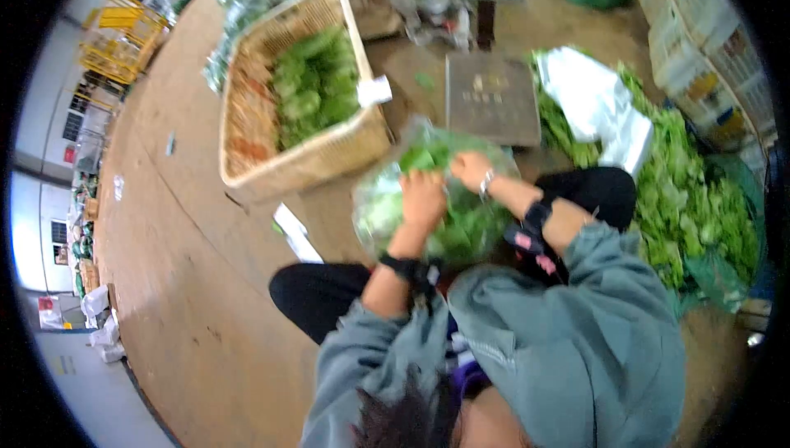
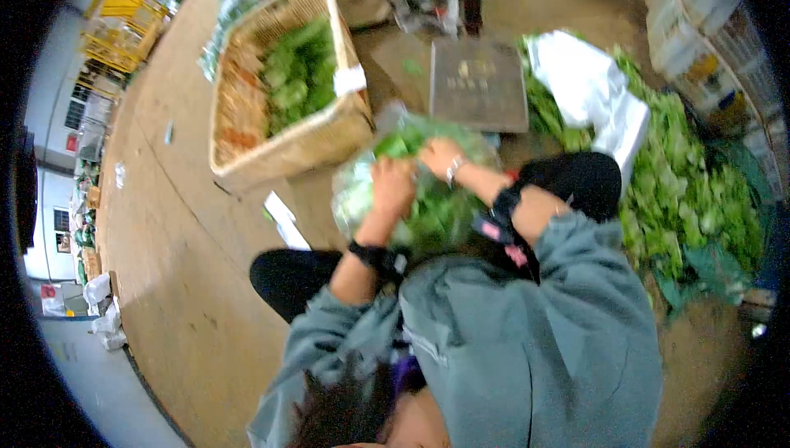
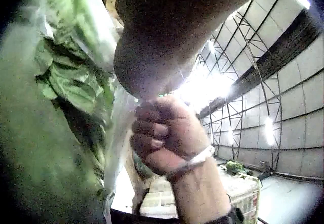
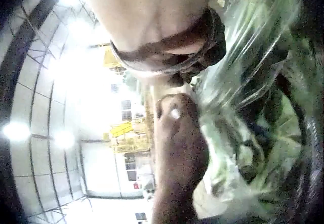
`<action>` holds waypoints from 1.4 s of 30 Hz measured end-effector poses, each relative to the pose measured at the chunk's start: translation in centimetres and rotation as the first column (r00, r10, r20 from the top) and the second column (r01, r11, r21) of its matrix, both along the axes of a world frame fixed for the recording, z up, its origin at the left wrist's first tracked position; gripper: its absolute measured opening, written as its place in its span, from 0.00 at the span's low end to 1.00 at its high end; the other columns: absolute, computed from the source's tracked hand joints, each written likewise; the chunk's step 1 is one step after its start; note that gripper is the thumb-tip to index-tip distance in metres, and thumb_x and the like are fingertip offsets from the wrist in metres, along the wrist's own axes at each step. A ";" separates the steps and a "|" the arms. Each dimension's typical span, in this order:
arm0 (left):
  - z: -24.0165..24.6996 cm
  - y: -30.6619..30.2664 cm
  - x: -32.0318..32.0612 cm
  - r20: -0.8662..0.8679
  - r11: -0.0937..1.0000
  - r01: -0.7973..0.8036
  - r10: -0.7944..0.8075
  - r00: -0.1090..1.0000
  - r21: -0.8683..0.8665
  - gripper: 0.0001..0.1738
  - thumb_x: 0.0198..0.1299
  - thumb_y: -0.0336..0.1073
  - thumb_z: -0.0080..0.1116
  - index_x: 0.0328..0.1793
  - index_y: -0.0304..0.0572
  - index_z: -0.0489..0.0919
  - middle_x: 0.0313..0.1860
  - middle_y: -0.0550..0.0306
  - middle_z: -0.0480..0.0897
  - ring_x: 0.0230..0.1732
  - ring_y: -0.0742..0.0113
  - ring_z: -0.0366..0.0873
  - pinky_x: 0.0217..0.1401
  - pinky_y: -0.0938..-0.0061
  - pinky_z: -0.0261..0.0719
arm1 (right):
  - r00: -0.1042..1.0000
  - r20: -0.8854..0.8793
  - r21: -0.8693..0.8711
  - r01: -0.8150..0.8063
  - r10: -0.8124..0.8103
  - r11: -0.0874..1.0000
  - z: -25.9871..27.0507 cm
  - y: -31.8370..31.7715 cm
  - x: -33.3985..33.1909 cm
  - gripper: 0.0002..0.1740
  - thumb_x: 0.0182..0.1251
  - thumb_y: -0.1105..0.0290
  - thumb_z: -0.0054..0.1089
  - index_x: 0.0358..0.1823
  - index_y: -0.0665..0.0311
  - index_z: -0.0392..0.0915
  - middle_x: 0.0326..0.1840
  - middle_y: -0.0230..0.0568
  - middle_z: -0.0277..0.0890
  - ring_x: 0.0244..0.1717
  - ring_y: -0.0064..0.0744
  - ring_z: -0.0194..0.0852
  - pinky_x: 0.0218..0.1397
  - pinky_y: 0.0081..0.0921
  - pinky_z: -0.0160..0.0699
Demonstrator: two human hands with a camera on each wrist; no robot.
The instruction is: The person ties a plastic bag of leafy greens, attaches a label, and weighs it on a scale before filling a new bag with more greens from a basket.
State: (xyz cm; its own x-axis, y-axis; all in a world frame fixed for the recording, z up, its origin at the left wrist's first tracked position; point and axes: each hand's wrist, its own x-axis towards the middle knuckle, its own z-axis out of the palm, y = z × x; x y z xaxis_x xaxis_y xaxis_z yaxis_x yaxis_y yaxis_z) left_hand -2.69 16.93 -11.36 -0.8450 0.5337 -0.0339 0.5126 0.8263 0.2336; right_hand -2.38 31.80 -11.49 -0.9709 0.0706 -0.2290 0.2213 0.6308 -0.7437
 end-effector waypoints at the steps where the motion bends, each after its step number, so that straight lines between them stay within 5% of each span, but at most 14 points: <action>1: 0.9 -0.2 0.2 -0.121 0.997 0.028 -0.019 0.992 0.073 0.12 0.56 0.39 0.43 0.37 0.49 0.78 0.37 0.54 0.76 0.46 0.53 0.65 0.49 0.57 0.59 | 1.000 0.003 -0.056 -0.024 0.024 0.998 1.8 -0.2 0.6 0.17 0.50 0.57 0.48 0.25 0.65 0.75 0.27 0.53 0.74 0.29 0.49 0.72 0.33 0.38 0.69; 6: 0.9 -1.2 -0.1 -0.159 0.981 0.092 -0.065 0.985 0.172 0.18 0.61 0.45 0.40 0.33 0.43 0.78 0.32 0.48 0.77 0.38 0.48 0.70 0.41 0.57 0.64 | 0.987 0.142 -0.237 0.104 -0.072 0.966 0.8 0.0 1.1 0.15 0.48 0.59 0.49 0.26 0.63 0.78 0.25 0.48 0.76 0.26 0.39 0.73 0.33 0.32 0.70; 8: 0.8 -1.3 -0.8 0.152 0.991 -0.046 0.027 0.988 0.124 0.26 0.61 0.47 0.36 0.25 0.37 0.78 0.25 0.46 0.78 0.33 0.45 0.73 0.40 0.57 0.67 | 0.992 0.024 -0.254 0.127 -0.126 0.959 0.9 -1.0 2.4 0.14 0.47 0.61 0.49 0.28 0.62 0.78 0.27 0.47 0.76 0.28 0.43 0.72 0.33 0.34 0.70; 14: 2.1 -1.4 -2.9 0.585 0.994 0.068 -0.105 0.804 0.085 0.29 0.61 0.52 0.36 0.28 0.31 0.76 0.29 0.34 0.76 0.33 0.40 0.72 0.38 0.57 0.67 | 0.832 -0.502 0.098 -0.215 0.235 0.972 0.5 -3.0 6.5 0.08 0.49 0.66 0.48 0.25 0.62 0.69 0.27 0.44 0.71 0.27 0.43 0.72 0.29 0.40 0.70; 16: 2.1 -1.3 -3.4 0.634 0.978 0.206 -0.142 0.760 -0.027 0.31 0.60 0.53 0.37 0.20 0.32 0.76 0.22 0.38 0.76 0.28 0.42 0.73 0.35 0.58 0.69 | 0.618 -0.537 0.488 -0.328 0.574 0.809 -1.8 -3.0 6.4 0.06 0.49 0.68 0.49 0.28 0.60 0.72 0.25 0.38 0.70 0.26 0.35 0.72 0.24 0.33 0.72; 17: -0.3 -2.0 -3.8 0.588 0.951 0.305 -0.271 0.762 0.043 0.28 0.59 0.51 0.40 0.21 0.32 0.75 0.21 0.39 0.75 0.27 0.43 0.72 0.33 0.58 0.68 | 0.533 -0.560 0.570 -0.308 0.634 0.762 -2.7 -2.7 6.1 0.05 0.50 0.69 0.49 0.28 0.59 0.72 0.23 0.34 0.70 0.25 0.32 0.73 0.22 0.30 0.73; 19: -2.3 -3.7 -3.6 0.390 0.873 0.467 -0.482 0.785 0.140 0.24 0.56 0.48 0.44 0.22 0.32 0.75 0.24 0.37 0.75 0.27 0.46 0.74 0.31 0.59 0.68 | 0.820 -0.240 0.376 -0.416 0.520 0.828 -1.0 -3.4 5.7 0.09 0.53 0.65 0.47 0.32 0.58 0.75 0.25 0.40 0.75 0.26 0.35 0.75 0.24 0.32 0.74; 20: 0.6 -2.1 -2.6 0.526 0.958 0.285 -0.240 0.816 -0.006 0.21 0.55 0.46 0.45 0.26 0.33 0.77 0.27 0.37 0.77 0.29 0.46 0.75 0.31 0.60 0.69 | 0.720 -0.459 0.351 -0.391 0.520 0.851 -2.8 -3.0 5.5 0.10 0.54 0.65 0.45 0.31 0.57 0.76 0.27 0.45 0.77 0.27 0.42 0.75 0.26 0.38 0.74; 22: -0.2 -3.5 -2.5 0.359 0.829 0.327 -0.506 0.784 0.454 0.17 0.56 0.41 0.49 0.40 0.32 0.77 0.31 0.39 0.78 0.32 0.47 0.77 0.33 0.62 0.73 | 0.831 -0.207 0.417 -0.403 0.517 0.815 -0.2 -3.1 4.8 0.10 0.51 0.65 0.48 0.28 0.57 0.79 0.27 0.46 0.77 0.29 0.45 0.75 0.31 0.39 0.73; 26: 0.5 -3.5 -0.8 0.156 0.902 0.431 -0.429 0.890 0.022 0.12 0.46 0.35 0.57 0.19 0.34 0.71 0.18 0.42 0.71 0.21 0.44 0.70 0.23 0.58 0.64 | 0.919 -0.210 0.064 -0.328 0.334 0.942 -1.6 -1.8 1.3 0.11 0.48 0.69 0.49 0.30 0.62 0.78 0.35 0.45 0.76 0.37 0.42 0.73 0.37 0.38 0.71; 31: -1.3 -3.7 0.6 -0.146 0.883 0.447 -0.466 0.873 -0.146 0.08 0.44 0.35 0.56 0.23 0.40 0.70 0.21 0.46 0.74 0.22 0.45 0.72 0.24 0.61 0.69 | 0.687 0.241 0.314 -0.724 0.686 0.614 -1.5 -2.8 0.8 0.16 0.56 0.60 0.49 0.36 0.64 0.77 0.39 0.46 0.76 0.39 0.43 0.73 0.40 0.38 0.71; 37: -2.3 -2.4 -0.3 -0.221 0.969 0.245 -0.243 0.945 -0.022 0.07 0.47 0.34 0.55 0.33 0.43 0.74 0.25 0.47 0.77 0.26 0.49 0.75 0.26 0.63 0.72 | 0.850 -0.036 0.067 -0.523 0.526 0.849 -0.6 -0.2 -0.4 0.19 0.57 0.56 0.49 0.36 0.66 0.77 0.38 0.47 0.76 0.38 0.45 0.72 0.41 0.39 0.71; 40: 0.8 -2.2 0.6 -0.058 0.982 0.145 -0.139 0.989 0.119 0.11 0.49 0.33 0.55 0.42 0.47 0.76 0.30 0.49 0.80 0.29 0.54 0.77 0.30 0.65 0.74 | 0.825 -0.362 -0.352 -0.552 0.433 0.756 -4.8 -0.6 -1.8 0.22 0.59 0.53 0.47 0.37 0.67 0.76 0.35 0.50 0.76 0.36 0.46 0.72 0.40 0.39 0.70; 42: 0.2 -2.4 0.2 -0.189 0.973 0.201 -0.178 0.966 0.110 0.08 0.47 0.38 0.58 0.35 0.48 0.76 0.24 0.51 0.76 0.27 0.53 0.74 0.29 0.65 0.72 | 0.786 -0.331 -0.001 -0.554 0.523 0.832 -0.9 -0.1 -1.0 0.22 0.59 0.52 0.46 0.32 0.67 0.77 0.30 0.50 0.76 0.32 0.41 0.73 0.39 0.37 0.71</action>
